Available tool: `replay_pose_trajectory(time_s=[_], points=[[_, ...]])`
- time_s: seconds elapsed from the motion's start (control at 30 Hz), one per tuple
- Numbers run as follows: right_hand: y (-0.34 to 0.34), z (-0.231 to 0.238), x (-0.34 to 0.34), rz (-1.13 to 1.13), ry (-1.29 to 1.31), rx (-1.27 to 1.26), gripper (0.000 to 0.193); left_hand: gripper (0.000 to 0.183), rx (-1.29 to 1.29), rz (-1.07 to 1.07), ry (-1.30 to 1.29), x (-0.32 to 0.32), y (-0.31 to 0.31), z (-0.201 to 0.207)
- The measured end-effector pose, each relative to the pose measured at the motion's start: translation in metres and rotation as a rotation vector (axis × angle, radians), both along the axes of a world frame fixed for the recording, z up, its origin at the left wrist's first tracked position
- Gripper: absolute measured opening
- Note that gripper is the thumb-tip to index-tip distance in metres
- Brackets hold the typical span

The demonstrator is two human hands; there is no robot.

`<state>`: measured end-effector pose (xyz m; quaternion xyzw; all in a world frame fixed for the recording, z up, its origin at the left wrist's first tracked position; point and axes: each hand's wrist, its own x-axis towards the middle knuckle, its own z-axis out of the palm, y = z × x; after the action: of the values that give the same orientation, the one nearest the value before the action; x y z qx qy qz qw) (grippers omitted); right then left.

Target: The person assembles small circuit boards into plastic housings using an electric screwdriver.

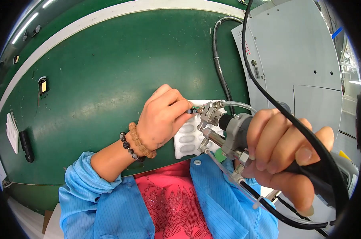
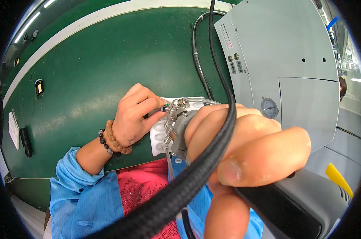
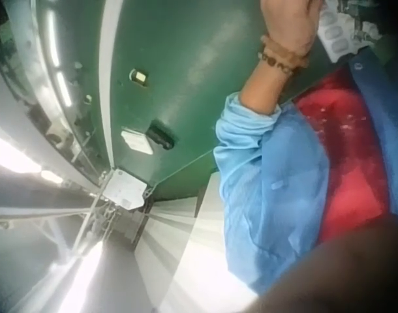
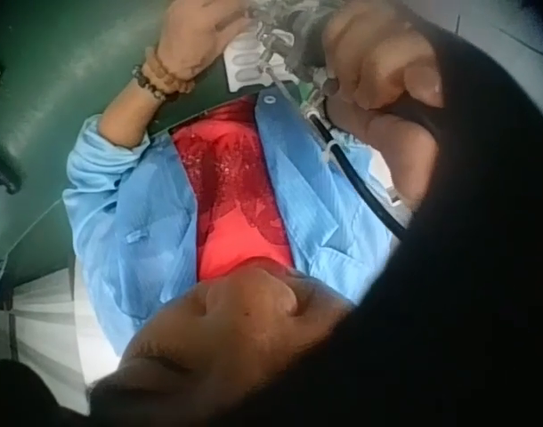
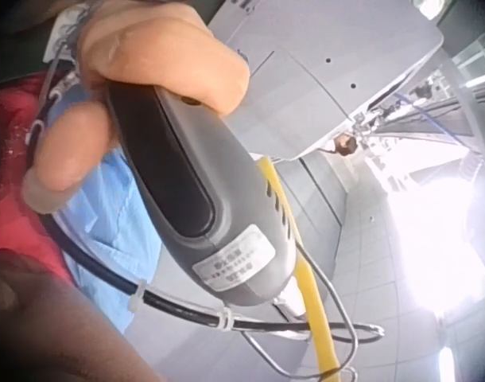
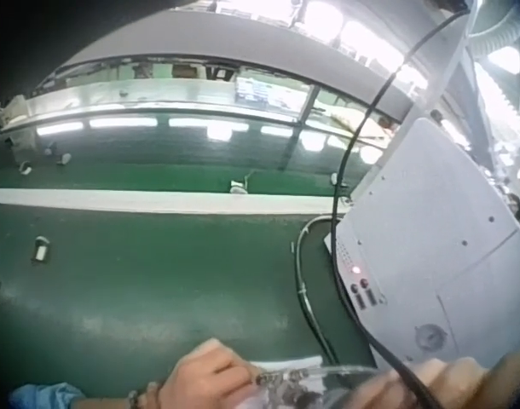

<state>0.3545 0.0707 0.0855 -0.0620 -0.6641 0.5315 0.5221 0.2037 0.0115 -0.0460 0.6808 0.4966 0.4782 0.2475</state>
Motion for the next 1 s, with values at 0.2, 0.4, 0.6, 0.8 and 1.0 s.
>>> replay_pose_trajectory(time_s=[0.2,0.4,0.6,0.8,1.0], points=[[0.000,0.023,0.012,-0.003,-0.072,-0.036,0.048,0.028,-0.028,-0.049,-0.025,-0.005,0.000,0.007],[-0.017,0.061,0.045,-0.020,0.206,-0.099,0.047,0.024,-0.023,0.028,0.039,0.000,0.006,0.005],[-0.015,0.075,0.055,0.214,-0.193,-0.125,0.028,0.024,-0.554,0.067,-0.578,-0.046,0.011,0.039],[-0.022,0.047,0.051,0.257,-0.022,-0.063,0.061,0.044,-0.182,0.687,-0.057,-0.200,0.075,0.078],[-0.022,0.017,0.040,0.142,0.116,-0.113,0.044,0.041,-0.287,0.908,0.451,-0.291,-0.039,0.058]])
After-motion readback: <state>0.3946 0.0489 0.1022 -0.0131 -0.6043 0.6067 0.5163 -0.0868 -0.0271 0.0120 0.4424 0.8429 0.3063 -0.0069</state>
